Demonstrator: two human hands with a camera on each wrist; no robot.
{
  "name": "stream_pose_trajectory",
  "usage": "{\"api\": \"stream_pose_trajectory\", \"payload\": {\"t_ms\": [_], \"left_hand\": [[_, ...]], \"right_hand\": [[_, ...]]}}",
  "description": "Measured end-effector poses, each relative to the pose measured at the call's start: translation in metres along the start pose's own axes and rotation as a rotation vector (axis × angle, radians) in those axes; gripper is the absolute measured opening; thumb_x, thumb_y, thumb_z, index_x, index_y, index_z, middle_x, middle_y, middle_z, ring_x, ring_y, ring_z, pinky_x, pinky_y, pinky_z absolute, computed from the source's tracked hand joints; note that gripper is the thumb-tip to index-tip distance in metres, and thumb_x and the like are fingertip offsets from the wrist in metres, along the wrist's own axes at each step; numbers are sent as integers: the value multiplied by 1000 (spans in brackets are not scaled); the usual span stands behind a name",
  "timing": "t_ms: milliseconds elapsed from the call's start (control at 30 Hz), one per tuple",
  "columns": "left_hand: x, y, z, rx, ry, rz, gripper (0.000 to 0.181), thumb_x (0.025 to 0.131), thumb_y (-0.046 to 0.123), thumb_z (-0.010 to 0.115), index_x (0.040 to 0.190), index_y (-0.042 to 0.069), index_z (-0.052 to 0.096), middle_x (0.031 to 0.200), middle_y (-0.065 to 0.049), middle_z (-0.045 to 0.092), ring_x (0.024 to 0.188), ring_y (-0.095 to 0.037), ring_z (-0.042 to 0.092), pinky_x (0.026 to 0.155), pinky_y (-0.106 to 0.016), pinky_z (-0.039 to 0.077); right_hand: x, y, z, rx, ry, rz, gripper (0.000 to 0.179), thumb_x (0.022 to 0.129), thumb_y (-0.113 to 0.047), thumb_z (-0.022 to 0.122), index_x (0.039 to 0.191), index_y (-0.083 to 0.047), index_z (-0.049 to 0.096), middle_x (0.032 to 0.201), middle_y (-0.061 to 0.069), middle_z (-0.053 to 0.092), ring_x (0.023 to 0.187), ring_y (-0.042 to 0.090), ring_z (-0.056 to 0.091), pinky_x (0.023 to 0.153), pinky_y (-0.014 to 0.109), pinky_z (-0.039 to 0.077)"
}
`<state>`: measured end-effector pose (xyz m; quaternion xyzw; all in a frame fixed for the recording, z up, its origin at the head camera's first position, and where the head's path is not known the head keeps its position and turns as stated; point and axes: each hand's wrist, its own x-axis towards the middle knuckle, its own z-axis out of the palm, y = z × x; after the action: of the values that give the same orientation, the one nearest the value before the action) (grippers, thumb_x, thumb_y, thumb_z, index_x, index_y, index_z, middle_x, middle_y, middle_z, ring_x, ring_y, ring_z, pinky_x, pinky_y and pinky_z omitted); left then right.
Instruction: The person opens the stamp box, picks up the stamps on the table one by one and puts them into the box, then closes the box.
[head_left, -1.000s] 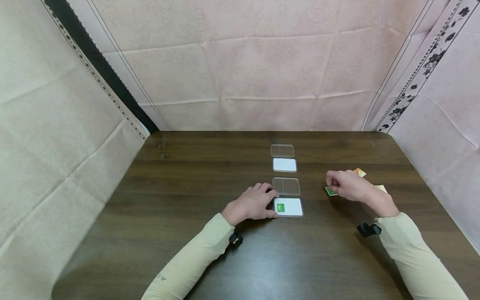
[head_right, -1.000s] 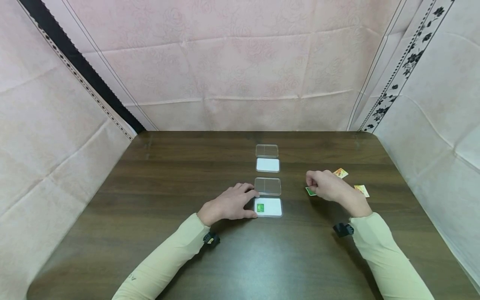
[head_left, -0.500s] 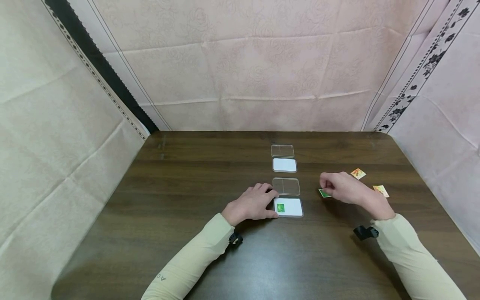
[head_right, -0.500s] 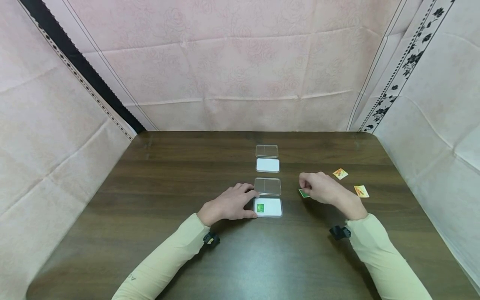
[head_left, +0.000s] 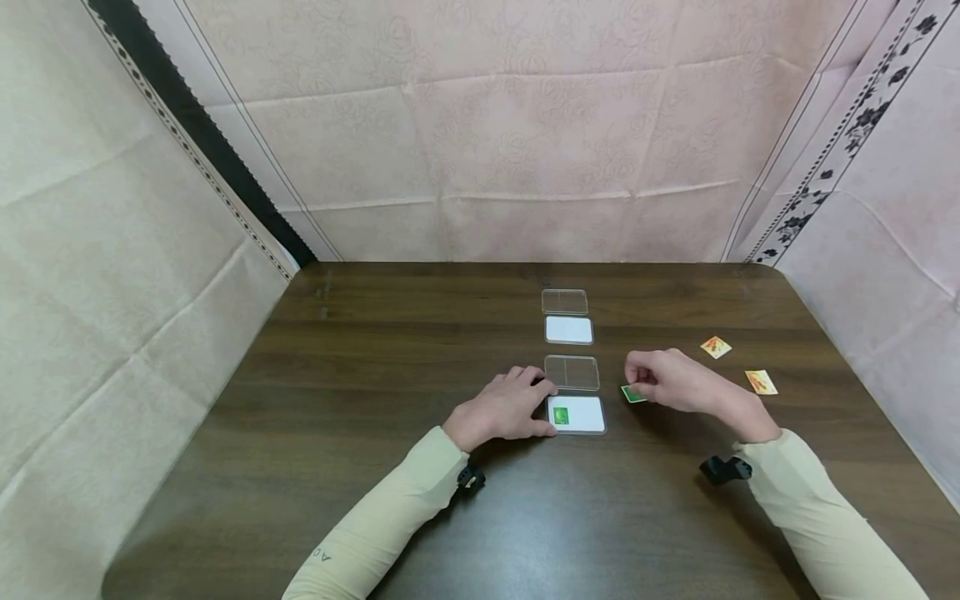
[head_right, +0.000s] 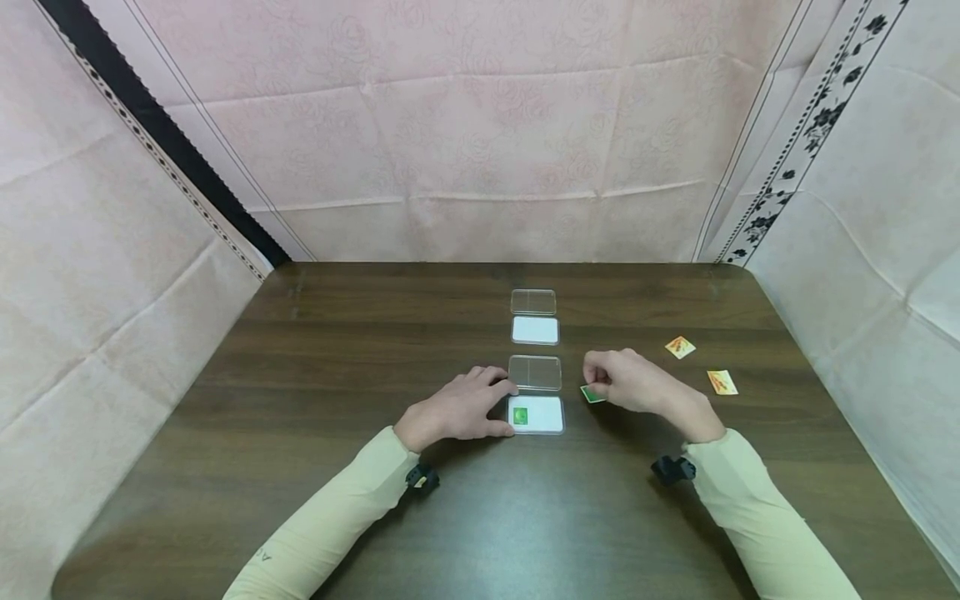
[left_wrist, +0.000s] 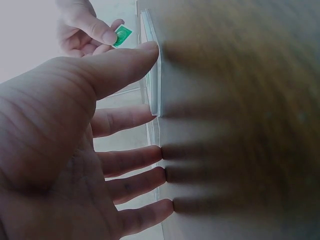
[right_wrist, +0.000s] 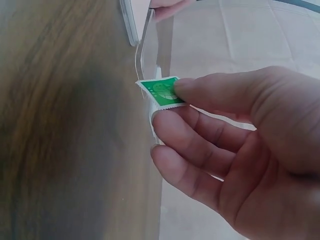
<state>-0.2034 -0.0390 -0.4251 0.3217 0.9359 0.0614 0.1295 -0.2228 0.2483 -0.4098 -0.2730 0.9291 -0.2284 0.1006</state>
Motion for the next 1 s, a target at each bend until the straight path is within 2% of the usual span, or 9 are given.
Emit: {"api": "stream_pose_trajectory", "payload": {"t_ms": [367, 667, 1000], "left_hand": [[0, 1, -1, 1, -2, 1, 59, 92, 51, 63, 141, 21, 50, 150, -6, 41, 137, -24, 38, 113, -44, 35], [1, 0, 1, 2, -2, -6, 60, 91, 51, 63, 141, 21, 50, 151, -6, 41, 138, -23, 38, 113, -44, 35], [2, 0, 2, -1, 7, 2, 59, 91, 51, 64, 139, 20, 52, 149, -6, 43, 134, -24, 40, 111, -45, 37]], "right_hand": [[3, -9, 8, 78, -19, -51, 16, 90, -10, 69, 82, -17, 57, 68, -7, 54, 61, 7, 50, 56, 24, 44], [6, -14, 14, 105, -39, -60, 16, 91, -12, 68, 82, -20, 58, 67, -8, 55, 60, 8, 53, 56, 24, 46], [8, -23, 22, 149, -24, -118, 16, 91, -9, 67, 82, -19, 58, 67, -8, 55, 60, 5, 51, 53, 23, 44]]}}
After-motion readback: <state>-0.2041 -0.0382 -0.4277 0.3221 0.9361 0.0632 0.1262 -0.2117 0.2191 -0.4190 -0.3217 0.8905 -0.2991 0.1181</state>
